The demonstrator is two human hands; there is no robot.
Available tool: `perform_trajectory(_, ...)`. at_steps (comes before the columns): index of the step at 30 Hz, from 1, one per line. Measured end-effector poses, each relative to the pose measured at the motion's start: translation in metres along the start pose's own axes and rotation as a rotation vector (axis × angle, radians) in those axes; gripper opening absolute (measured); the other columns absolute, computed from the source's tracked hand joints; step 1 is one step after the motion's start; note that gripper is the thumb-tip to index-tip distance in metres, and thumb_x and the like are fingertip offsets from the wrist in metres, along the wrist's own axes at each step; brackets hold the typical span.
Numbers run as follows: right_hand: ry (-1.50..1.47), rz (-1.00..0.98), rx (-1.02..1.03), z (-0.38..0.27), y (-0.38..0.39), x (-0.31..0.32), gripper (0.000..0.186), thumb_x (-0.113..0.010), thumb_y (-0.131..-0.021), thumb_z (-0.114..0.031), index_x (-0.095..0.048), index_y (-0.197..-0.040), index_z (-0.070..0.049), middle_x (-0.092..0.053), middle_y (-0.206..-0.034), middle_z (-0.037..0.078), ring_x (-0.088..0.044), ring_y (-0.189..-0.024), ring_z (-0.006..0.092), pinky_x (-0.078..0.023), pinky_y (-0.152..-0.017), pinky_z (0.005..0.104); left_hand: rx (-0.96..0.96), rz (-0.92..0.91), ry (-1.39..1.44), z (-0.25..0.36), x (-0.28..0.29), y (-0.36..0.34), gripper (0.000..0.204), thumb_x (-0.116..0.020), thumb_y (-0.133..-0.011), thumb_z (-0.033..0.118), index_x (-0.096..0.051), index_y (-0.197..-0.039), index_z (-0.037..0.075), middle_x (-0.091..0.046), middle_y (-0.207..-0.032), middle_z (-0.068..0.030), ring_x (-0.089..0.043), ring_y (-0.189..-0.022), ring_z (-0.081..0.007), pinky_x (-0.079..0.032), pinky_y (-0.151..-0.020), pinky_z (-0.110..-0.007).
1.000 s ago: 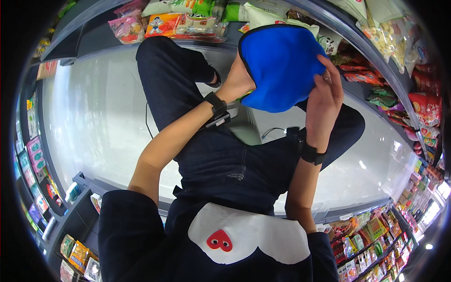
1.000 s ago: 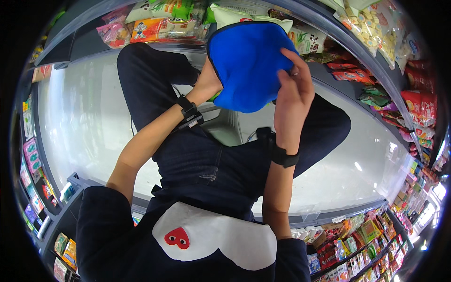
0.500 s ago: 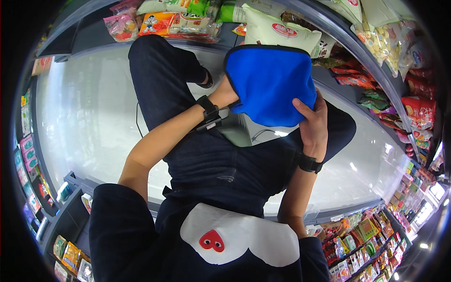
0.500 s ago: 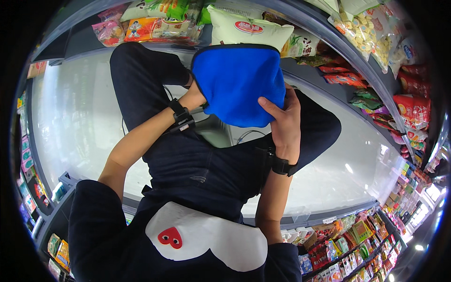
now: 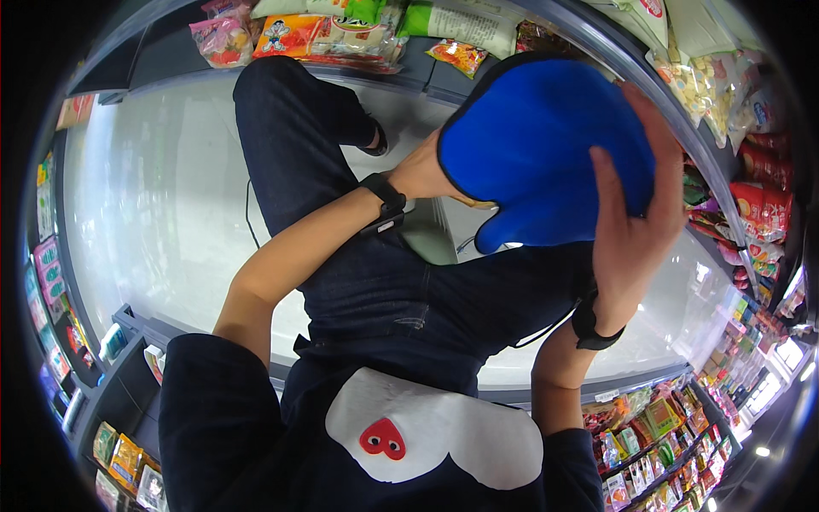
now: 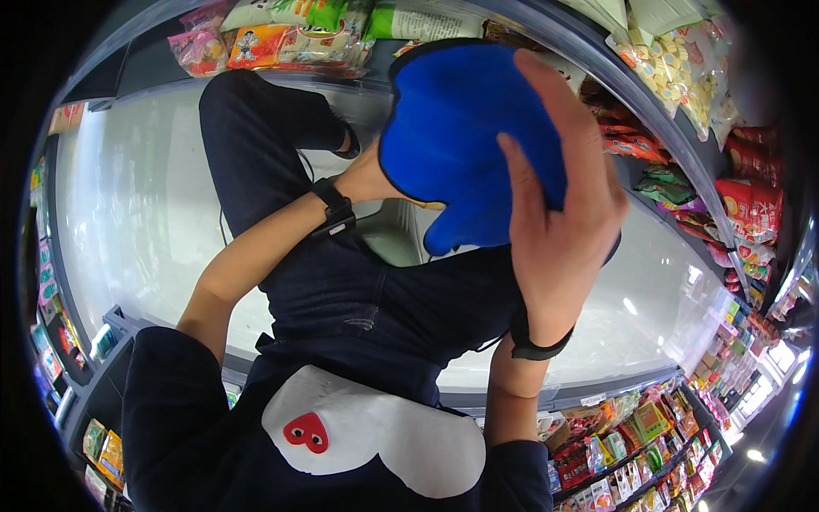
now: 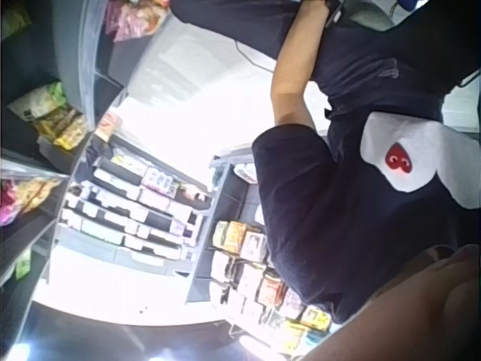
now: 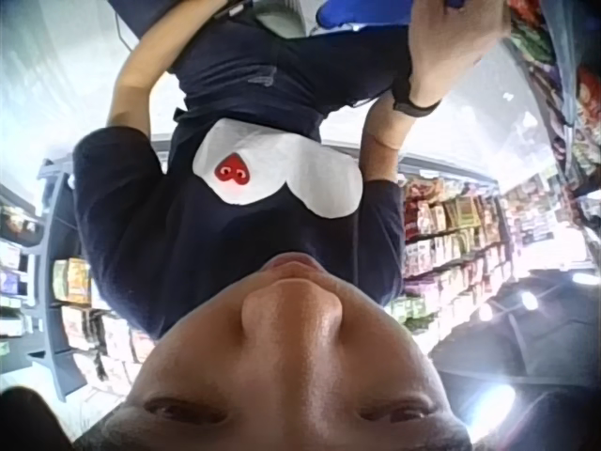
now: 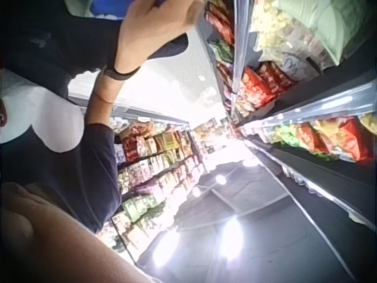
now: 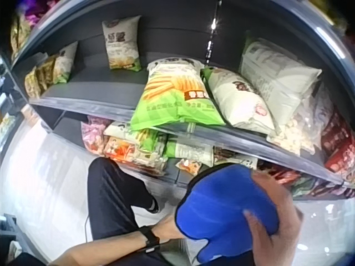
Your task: Wiping supermarket shelves and snack packages with a blue cloth while restocking.
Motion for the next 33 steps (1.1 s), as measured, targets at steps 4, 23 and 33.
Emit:
perform_trajectory(4,0.333,0.067,0.044,0.012,-0.015,0.006,0.033,-0.071,-0.075,-0.004,-0.066,-0.108,-0.006,-0.065,-0.101,0.009,-0.058,-0.095,0.0257,-0.044,-0.087,0.0319,0.044,0.013,0.111,0.017,0.004,-0.008,0.098,-0.088,-0.052,0.034,-0.043,-0.133,0.002,-0.056,-0.122,-0.0150,-0.054,-0.113,-0.0282,-0.045,-0.096,-0.039)
perform_trajectory(23,-0.595,0.270,-0.561,0.162,0.047,-0.043,0.022,-0.060,-0.085,0.005,-0.062,-0.106,-0.001,-0.060,-0.104,0.002,-0.052,-0.091,0.0082,-0.040,-0.081,0.0205,0.127,-0.386,0.556,0.016,-0.023,0.013,0.074,-0.085,-0.067,0.011,-0.048,-0.131,-0.001,-0.058,-0.126,-0.0143,-0.057,-0.113,-0.0190,-0.047,-0.095,-0.032)
perform_trajectory(33,-0.760,0.341,-0.816,0.189,0.084,-0.065,0.019,-0.060,-0.083,0.004,-0.065,-0.100,-0.004,-0.057,-0.093,-0.001,-0.051,-0.086,0.0083,-0.039,-0.078,0.0202,0.325,-0.317,0.699,-0.008,-0.054,0.020,0.067,-0.074,-0.082,0.022,-0.042,-0.137,0.001,-0.055,-0.129,-0.0106,-0.054,-0.114,-0.0182,-0.043,-0.098,-0.031)
Point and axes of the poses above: each hand's wrist, its own y-axis away from the middle knuckle, its own x-axis out of the back of the hand, z = x × y, the point moved 8 cm from there along -y, towards the middle knuckle
